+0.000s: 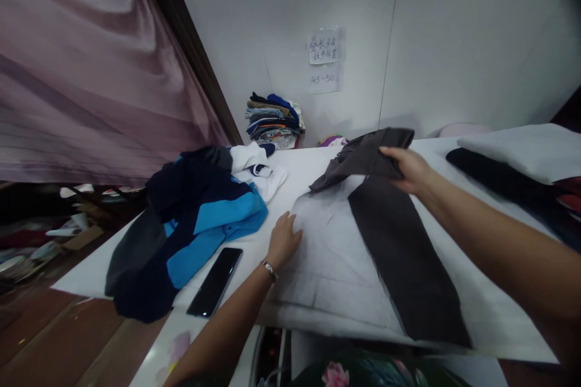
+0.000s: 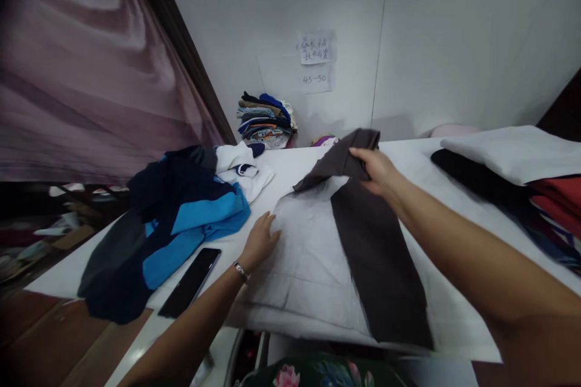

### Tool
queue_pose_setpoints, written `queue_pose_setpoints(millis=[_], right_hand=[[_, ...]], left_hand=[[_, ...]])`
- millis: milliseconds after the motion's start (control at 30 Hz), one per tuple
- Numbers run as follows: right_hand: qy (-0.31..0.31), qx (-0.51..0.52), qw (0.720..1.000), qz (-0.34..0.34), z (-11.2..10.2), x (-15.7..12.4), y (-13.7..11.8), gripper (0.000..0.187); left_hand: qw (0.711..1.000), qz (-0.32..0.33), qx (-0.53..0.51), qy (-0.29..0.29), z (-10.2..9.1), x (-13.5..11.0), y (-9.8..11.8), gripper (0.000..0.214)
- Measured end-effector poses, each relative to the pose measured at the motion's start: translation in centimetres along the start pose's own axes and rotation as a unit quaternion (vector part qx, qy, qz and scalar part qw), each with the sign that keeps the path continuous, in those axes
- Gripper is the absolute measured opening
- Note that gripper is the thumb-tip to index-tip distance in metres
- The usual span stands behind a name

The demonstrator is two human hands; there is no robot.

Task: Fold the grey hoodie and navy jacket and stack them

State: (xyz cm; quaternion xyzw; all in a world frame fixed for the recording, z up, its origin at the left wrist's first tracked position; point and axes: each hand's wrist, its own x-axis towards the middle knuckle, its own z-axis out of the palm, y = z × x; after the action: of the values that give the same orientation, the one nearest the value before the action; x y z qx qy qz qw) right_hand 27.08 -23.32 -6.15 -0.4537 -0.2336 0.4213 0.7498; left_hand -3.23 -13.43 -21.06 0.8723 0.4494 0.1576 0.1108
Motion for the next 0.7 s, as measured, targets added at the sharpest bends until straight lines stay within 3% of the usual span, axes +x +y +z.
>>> queue_pose_setpoints(millis=[100, 167, 267, 367, 533, 700], right_hand=[[0.001, -0.021, 0.998, -0.059, 1.2, 2.5, -4.7, 0.012], [-0.016, -0.039, 0.995, -0.086, 1.6, 3.9, -7.3, 0.032], [-0.031, -0.073, 0.990, -0.112, 1.7, 5.7, -9.7, 0.044], [-0.008, -0.097, 0.989, -0.111, 1.3, 7.0, -10.5, 0.038], [0.048, -0.088, 0.989, -0.110, 0.7, 7.9, -11.7, 0.043], [0.082, -0.101, 0.981, -0.144, -0.4, 8.4, -14.2, 0.051]], left_hand=[[0.996, -0.082, 0.011, -0.033, -0.3, -0.6, -1.4, 0.055], [0.990, -0.126, -0.011, -0.057, -0.6, -0.9, -1.7, 0.058], [0.983, -0.146, -0.043, -0.107, -1.0, -1.3, -1.5, 0.047], [0.986, -0.102, -0.059, -0.122, -2.0, -1.8, -0.2, 0.035], [0.980, -0.008, -0.137, -0.142, -4.4, -2.4, 4.1, 0.041], [0.931, 0.089, -0.269, -0.230, -4.2, -1.6, 9.5, 0.032]])
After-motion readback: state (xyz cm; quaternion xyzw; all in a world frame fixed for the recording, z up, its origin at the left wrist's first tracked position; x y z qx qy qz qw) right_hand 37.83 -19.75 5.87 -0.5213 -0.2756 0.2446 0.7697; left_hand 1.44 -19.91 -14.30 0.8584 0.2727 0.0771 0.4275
